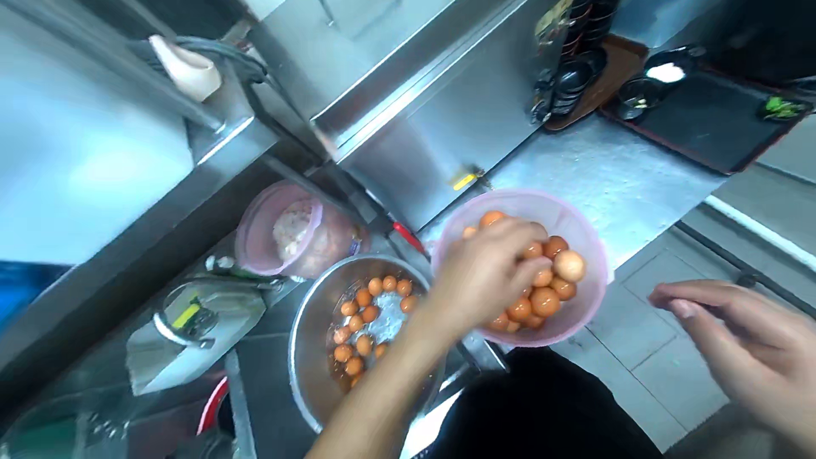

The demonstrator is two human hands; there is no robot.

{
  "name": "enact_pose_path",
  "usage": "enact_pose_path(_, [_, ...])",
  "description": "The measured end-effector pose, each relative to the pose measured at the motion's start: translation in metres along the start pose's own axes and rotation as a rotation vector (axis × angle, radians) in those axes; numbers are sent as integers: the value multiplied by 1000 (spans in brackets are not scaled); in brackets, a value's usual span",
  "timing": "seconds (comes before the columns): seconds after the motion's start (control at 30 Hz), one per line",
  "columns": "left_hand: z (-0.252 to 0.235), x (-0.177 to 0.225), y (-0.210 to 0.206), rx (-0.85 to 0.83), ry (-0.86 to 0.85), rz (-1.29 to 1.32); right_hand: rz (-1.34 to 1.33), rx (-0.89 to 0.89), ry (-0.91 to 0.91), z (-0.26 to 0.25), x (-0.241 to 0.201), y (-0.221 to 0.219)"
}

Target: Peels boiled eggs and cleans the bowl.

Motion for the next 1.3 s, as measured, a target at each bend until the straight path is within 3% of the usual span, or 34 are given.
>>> enact_pose_path(0.07, [49, -49, 67, 259, 167, 139, -14, 3, -33, 2, 6, 1])
enact_pose_path(0.13, [118, -124, 102, 450, 491, 117, -5, 3, -60, 0, 7, -2])
enact_pose_path(0.17, [155, -161, 100, 428, 698, 38, -1, -4, -58, -2, 5, -6])
enact_pose_path(0.27, [257, -236, 31, 26, 1170, -111, -2, -42, -9, -14, -10, -21])
enact_pose_path(0.33, [302, -251, -24, -191, 1321, -68, 4, -55, 40, -24, -24, -32])
enact_pose_path(0.37, [317, -252, -44, -221, 1359, -35, 7, -66, 65, -28, -31, -37])
enact_pose_path(0.53, [355, -245, -76, -121, 1489, -20, 42, -141, 176, -46, -57, -61])
enact_pose_path(0.67, [374, -256, -87, -176, 1581, -56, 55, -188, 221, -49, -68, -76])
enact_pose_path(0.9, [369, -274, -108, -143, 1503, 71, 83, -212, 231, -42, -71, -80])
enact_pose_path(1.3, [343, -272, -121, -242, 1417, -111, 111, -208, 200, -36, -63, -80])
Point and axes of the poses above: each hand's wrist, its own z-axis away from the middle knuckle, its own y-axis out of the back of the hand, x = y × z, the point moved 10 cm from there along -z, towards the middle knuckle, and after that the axes turned 1 degree about y, right-handed, at the moved point
